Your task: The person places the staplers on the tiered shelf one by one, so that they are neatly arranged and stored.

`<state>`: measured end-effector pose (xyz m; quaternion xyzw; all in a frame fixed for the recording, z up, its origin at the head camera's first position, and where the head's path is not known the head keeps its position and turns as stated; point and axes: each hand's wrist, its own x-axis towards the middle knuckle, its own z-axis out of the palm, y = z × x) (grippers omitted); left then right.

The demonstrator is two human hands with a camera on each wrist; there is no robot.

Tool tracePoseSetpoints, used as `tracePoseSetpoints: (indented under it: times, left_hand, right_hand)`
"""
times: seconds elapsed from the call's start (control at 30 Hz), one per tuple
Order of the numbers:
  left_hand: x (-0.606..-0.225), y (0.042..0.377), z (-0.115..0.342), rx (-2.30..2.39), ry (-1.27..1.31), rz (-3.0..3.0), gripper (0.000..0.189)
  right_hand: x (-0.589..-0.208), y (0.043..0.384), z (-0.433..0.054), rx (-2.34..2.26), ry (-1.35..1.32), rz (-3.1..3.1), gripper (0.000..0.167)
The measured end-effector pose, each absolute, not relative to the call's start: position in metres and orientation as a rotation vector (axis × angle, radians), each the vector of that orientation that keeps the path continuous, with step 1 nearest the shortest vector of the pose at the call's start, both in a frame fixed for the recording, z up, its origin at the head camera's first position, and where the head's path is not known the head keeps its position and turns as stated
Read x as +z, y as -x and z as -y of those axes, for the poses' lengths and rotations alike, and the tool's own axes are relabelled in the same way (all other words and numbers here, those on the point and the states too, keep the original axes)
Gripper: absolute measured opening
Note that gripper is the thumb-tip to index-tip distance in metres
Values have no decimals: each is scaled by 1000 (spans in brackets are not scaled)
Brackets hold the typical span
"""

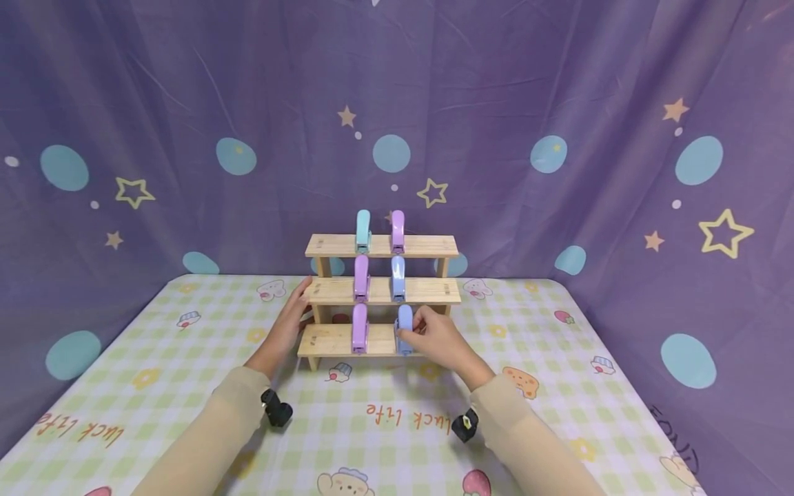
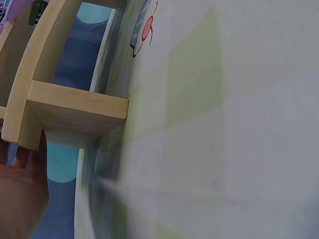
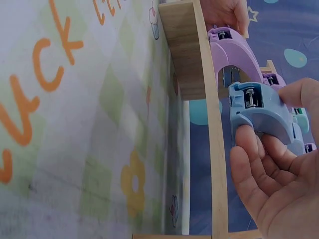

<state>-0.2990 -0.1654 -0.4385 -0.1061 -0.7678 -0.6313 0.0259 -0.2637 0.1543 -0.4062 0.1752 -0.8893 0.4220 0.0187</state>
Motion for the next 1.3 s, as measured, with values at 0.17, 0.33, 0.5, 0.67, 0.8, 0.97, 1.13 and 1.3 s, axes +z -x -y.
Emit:
tracePoseSetpoints:
  times: [0.17, 0.33, 0.5, 0.67, 0.8, 0.97, 1.13, 1.3]
  left_hand:
    - [-436, 300, 165, -1995, 346, 2351, 57]
    - [-436, 300, 165, -1977, 330, 2361, 56]
    - [-438, 300, 165, -1956, 318, 2366, 58]
    - [-438, 299, 166, -1966, 331, 2356, 56]
    - [-438, 298, 165, -1968, 327, 2353, 55]
    - [-438, 299, 165, -1946, 310, 2363, 57]
    - [-437, 298, 165, -1942, 304, 2365, 55]
    - [-437, 298, 164, -1941, 321, 2367, 55]
  right_hand:
    - [-409, 265, -148, 1326, -521, 2767, 25]
    - [-412, 265, -144, 1304, -484, 2782, 27]
    - [-413, 266, -142, 1306, -464, 2785, 29]
    - [-413, 264, -141, 1320, -447, 2801, 31]
    - [-413, 263, -140, 1326, -430, 2818, 31]
    - [-412, 264, -139, 1336, -427, 2816, 30]
    - [-412, 264, -139, 1350, -439, 2814, 31]
    - [-413, 265, -139, 1351, -429, 2820, 31]
